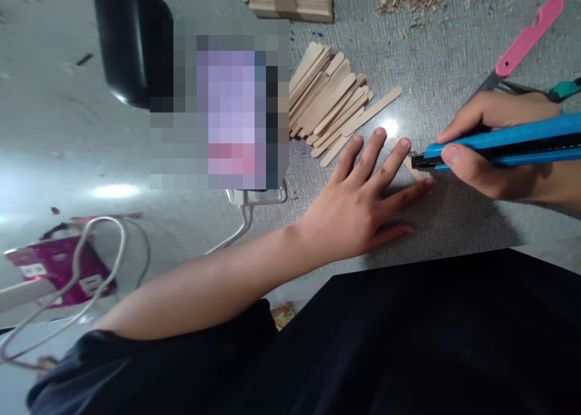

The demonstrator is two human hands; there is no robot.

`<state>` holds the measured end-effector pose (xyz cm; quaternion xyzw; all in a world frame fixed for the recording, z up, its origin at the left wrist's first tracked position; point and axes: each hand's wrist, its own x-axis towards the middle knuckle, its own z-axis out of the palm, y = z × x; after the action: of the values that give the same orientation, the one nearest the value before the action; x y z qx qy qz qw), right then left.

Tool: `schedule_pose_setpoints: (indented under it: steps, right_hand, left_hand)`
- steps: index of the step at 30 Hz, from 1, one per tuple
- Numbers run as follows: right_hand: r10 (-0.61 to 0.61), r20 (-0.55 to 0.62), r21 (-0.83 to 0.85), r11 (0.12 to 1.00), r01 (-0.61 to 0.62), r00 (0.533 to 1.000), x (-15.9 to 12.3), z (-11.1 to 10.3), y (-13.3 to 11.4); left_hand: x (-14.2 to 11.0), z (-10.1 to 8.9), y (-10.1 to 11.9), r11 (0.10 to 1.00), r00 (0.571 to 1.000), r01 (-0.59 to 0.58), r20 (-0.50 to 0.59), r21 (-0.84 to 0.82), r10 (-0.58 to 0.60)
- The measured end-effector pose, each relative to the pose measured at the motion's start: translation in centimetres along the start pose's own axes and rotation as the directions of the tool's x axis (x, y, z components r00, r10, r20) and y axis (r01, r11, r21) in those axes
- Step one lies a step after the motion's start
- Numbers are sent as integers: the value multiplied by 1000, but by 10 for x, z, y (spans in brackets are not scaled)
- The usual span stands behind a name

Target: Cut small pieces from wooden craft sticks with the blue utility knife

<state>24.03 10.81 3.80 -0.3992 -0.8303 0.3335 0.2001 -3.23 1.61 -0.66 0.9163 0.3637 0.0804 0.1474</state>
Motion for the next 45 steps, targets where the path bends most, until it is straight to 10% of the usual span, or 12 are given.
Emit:
schedule_pose_setpoints:
  steps: [10,20,45]
  right_hand:
    - [-349,-20,-90,934,346,937,-7,16,8]
    - [-112,-23,156,981,114,993,0,12,10]
    - [-99,-5,136,986,99,995,-2,10,12]
  left_hand:
    - [-1,4,-2,1000,999,-26,-23,8,26]
    - [0,0,0,1000,1000,-5,-1,-7,5]
    - [0,1,-1,1000,1000,-21,-22,-15,21]
